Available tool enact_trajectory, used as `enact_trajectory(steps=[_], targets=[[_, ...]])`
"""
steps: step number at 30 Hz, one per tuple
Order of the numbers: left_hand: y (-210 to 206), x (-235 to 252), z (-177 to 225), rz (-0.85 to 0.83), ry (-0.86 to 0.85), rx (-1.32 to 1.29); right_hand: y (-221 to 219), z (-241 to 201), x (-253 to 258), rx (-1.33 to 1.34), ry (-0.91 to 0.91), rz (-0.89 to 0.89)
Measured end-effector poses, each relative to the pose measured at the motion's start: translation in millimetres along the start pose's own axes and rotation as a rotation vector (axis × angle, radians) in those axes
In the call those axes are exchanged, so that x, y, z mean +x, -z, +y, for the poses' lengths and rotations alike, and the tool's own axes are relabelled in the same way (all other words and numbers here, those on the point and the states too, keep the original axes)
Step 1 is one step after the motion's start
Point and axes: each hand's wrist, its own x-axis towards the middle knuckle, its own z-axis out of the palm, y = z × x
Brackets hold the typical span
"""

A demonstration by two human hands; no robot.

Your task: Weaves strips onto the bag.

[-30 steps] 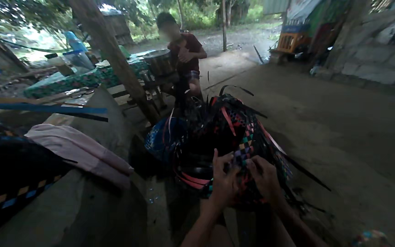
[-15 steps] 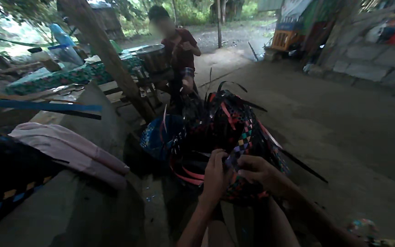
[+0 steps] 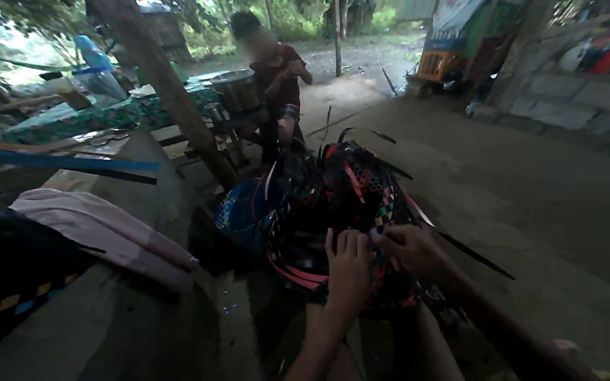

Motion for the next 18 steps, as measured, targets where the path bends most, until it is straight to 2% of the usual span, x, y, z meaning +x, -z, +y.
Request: enact_trajectory(steps=[2,5,6,11,13,15,18], targets=[[3.5,3.7,7.5,-0.025,-0.036,0.053,-2.9,7.3,-8.2,0.117,-0.009,-0.047],[8.0,4.5,19.4,-0.066,-0.08,0.146,-8.4,11.5,-20.0,0.417,-0.008,-0.01],[9.5,4.7,22.1,-0.081,-0.077,0.159,-7.1,11.6,-23.2,0.441,0.001,-0.028],[11.9,4.1,14.1,-0.111,0.126,-0.133,6.9,13.0,-33.3,0.035,0.124,-0.288],[12.1,1.9,12.0,-0.123,0.177,-0.205,9.1,26.9,-29.3,0.027,0.261,-0.345],[17.3,1.9,14.2,-0.155,0.208,-0.28,8.8,36.2,-22.4,0.115,0.373,-0.296],[6.9,-3.8,9.4,-0.036,0.093,-0.294,6.8,25.6,-12.0,0.277,0.402,-0.028]])
